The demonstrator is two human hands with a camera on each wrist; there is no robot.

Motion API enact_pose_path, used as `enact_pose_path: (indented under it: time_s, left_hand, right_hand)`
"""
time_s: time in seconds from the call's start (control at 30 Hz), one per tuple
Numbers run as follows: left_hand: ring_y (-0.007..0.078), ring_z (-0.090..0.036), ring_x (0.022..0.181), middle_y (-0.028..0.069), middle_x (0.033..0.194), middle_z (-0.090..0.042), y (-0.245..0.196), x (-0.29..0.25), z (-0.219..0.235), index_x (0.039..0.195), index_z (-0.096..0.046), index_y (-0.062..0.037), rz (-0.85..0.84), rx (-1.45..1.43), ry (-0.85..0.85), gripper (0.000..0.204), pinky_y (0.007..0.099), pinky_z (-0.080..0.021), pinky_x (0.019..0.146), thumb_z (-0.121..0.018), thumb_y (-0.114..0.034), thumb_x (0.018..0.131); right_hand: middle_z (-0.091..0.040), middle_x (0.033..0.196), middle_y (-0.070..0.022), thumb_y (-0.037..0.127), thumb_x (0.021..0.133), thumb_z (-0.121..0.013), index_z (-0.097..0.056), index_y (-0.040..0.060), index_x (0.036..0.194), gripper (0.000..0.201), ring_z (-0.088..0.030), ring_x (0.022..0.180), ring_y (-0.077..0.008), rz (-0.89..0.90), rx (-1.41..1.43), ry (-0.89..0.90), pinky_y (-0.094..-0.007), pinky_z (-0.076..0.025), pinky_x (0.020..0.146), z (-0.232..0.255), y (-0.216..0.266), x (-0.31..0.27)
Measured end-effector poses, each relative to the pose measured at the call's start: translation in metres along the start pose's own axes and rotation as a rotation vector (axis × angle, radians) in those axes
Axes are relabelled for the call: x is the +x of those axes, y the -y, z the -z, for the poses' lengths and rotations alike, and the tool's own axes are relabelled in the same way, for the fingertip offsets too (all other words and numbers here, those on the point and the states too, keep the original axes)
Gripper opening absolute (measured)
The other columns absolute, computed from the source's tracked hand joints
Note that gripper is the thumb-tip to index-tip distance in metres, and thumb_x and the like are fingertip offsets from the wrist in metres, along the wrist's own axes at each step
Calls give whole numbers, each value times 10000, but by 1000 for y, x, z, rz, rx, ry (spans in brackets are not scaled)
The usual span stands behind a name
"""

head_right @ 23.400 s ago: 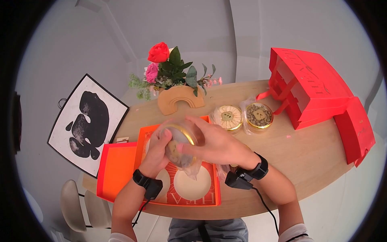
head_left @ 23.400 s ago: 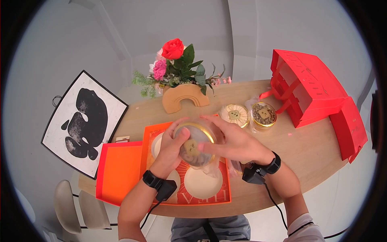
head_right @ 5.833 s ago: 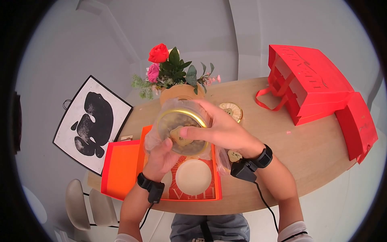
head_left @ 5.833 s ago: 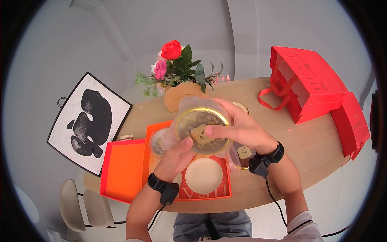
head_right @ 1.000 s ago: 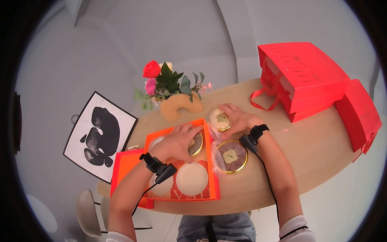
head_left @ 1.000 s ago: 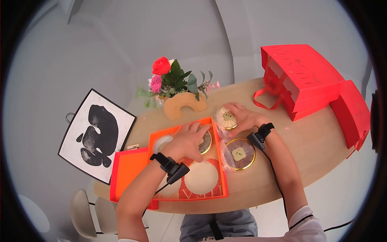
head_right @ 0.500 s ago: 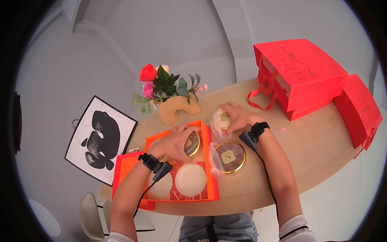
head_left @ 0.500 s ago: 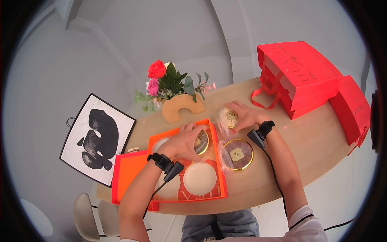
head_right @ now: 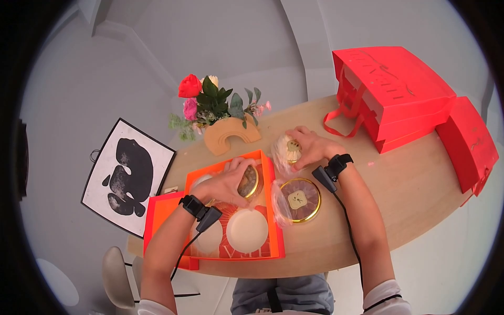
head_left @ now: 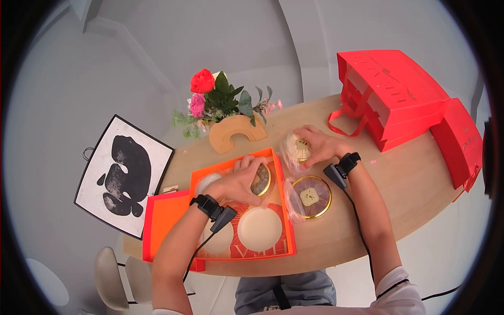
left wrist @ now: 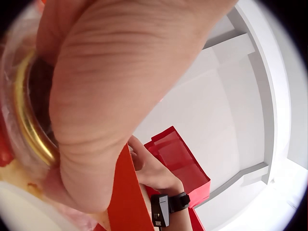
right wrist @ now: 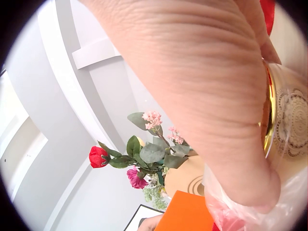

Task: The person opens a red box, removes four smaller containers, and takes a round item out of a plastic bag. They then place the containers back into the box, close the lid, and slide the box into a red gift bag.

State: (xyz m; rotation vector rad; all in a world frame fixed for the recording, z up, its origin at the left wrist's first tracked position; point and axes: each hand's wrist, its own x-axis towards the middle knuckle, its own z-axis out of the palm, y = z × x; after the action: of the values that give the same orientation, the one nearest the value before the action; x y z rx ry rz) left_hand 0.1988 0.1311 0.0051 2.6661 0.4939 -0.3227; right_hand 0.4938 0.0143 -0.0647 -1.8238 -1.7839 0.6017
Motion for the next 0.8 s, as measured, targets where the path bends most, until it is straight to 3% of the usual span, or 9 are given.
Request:
enact_pose_path:
  time_s: [0.13, 0.3, 0.53, 0.73, 0.8]
  left_hand:
    - [443, -297, 1380, 219, 1451, -315, -3, 3, -4, 1519, -266, -93, 44, 33, 37, 1129, 505, -310, 1153, -863, -389, 608]
    - [447, -198, 1478, 256, 1580, -216, -1, 7, -14, 1614, -105, -87, 96, 156, 33, 1275, 548, -267, 1176, -851, -437, 641]
    - [450, -191, 1489, 267, 1586, -222, -3, 6, -13, 1620, -117, -81, 123, 205, 47, 1267, 586, -246, 1176, -834, -494, 660]
    - [400, -271, 1483, 234, 1568, -312, -32, -26, 11, 1567, -313, -48, -4, 260, -130, 1108, 511, -283, 1194, -858, -472, 700]
    - [341, -435, 1402, 194, 1518, -420, -34, -37, 15, 1521, -383, -25, -98, -156, -401, 859, 463, -369, 1163, -802, -352, 846]
  right_hand:
    - [-339, 1535, -168, 357, 617, -895, -310, 51, 1549, 1142, -385, 1417, -363, -23, -7, 18, -408, -397, 1137, 0, 0, -1]
    - [-326, 1545, -163, 347, 609, -905, -295, 53, 1555, 1164, -368, 1430, -360, -22, -16, 25, -408, -389, 1148, 2, 2, -2]
    - [-339, 1534, -200, 323, 613, -905, -289, 55, 1561, 1162, -375, 1430, -364, 14, 10, 6, -405, -379, 1160, 4, 6, -2]
    - [-402, 1501, -204, 286, 626, -892, -300, 49, 1559, 1130, -430, 1395, -340, 98, 105, -120, -399, -380, 1157, 17, 12, -5]
    - [-413, 1495, -202, 277, 631, -889, -304, 49, 1558, 1119, -441, 1385, -330, 134, 140, -141, -395, -380, 1155, 25, 27, -12]
